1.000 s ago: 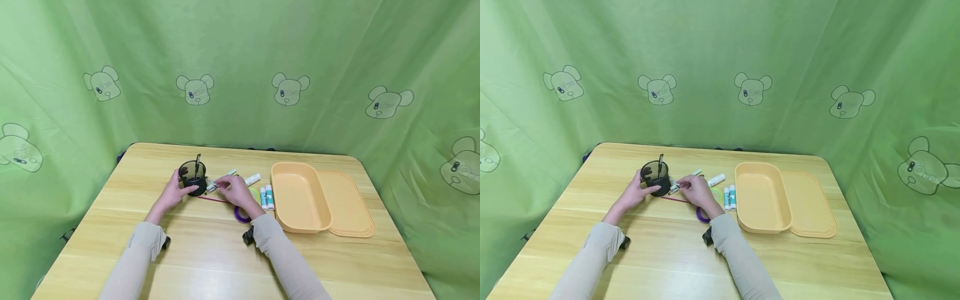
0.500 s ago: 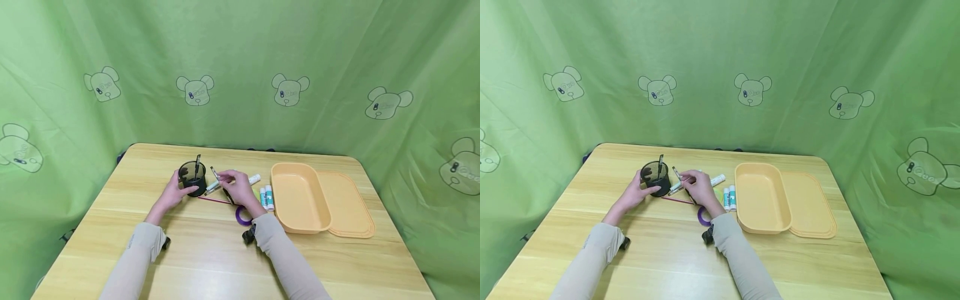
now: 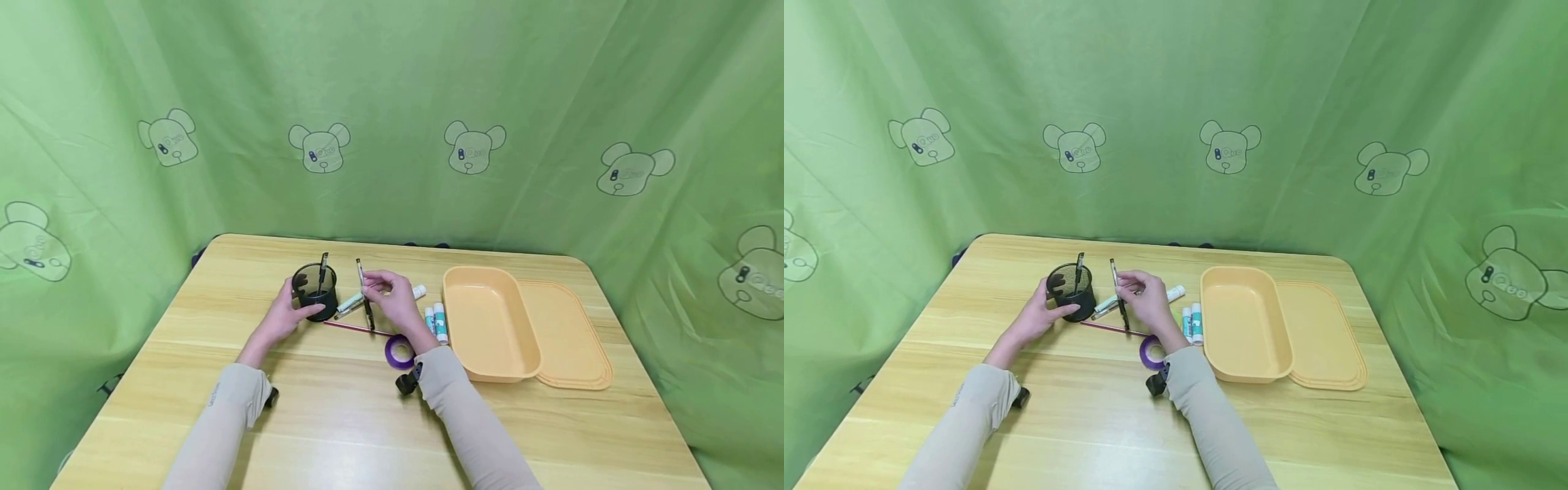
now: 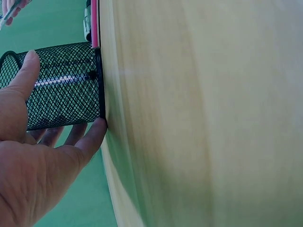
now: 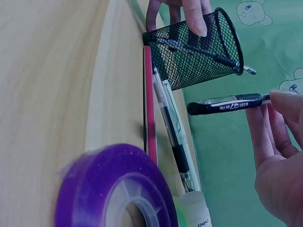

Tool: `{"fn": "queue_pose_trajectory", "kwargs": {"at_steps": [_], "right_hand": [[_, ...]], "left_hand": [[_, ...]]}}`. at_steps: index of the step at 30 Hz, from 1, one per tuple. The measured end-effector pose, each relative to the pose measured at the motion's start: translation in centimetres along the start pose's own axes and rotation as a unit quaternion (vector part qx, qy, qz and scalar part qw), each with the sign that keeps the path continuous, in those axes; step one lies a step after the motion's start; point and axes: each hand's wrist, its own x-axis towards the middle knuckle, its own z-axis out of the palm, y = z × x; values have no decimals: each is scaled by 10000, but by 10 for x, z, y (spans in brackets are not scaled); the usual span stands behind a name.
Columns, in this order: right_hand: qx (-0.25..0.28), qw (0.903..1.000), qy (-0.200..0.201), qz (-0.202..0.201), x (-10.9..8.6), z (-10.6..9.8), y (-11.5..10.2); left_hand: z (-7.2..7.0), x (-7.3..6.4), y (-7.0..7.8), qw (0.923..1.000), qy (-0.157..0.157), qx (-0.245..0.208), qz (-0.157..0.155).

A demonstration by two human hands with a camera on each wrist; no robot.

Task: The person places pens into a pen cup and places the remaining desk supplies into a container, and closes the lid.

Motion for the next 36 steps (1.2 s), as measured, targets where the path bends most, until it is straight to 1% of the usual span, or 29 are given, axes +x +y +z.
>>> {"fn": "queue_pose_trajectory", "kwargs": {"at_steps": [3, 5, 9, 11, 17, 24, 28, 31, 36], "right_hand": [[256, 9996, 39, 125, 0, 0, -3], [523, 9984, 61, 202, 0, 0, -4], [1119, 9931, 28, 338, 1, -1, -7], [1331, 9903, -25, 404, 2, -1, -7], [1307, 9900, -173, 498, 4, -4, -6], [1573, 9857, -50, 600, 5, -2, -4], [1662, 9845, 59, 564, 6, -2, -3], [1636, 9852, 126, 504, 6, -2, -3], [1580, 9866, 108, 401, 4, -2, -4]], "left_hand": [[0, -1, 0, 10000, 6, -5, -26], [0, -1, 1, 10000, 16, 7, -55], [-1, -2, 2, 9999, 27, 15, -98], [-1, -2, 2, 10000, 16, 19, -91], [-1, -1, 2, 10000, 16, 31, -22], [-1, -1, 1, 10000, 6, 32, -60], [-1, 0, 0, 10000, -4, 31, -35], [-1, 0, 0, 10000, -11, -18, -13], [-1, -1, 1, 10000, -35, -59, -52]]}}
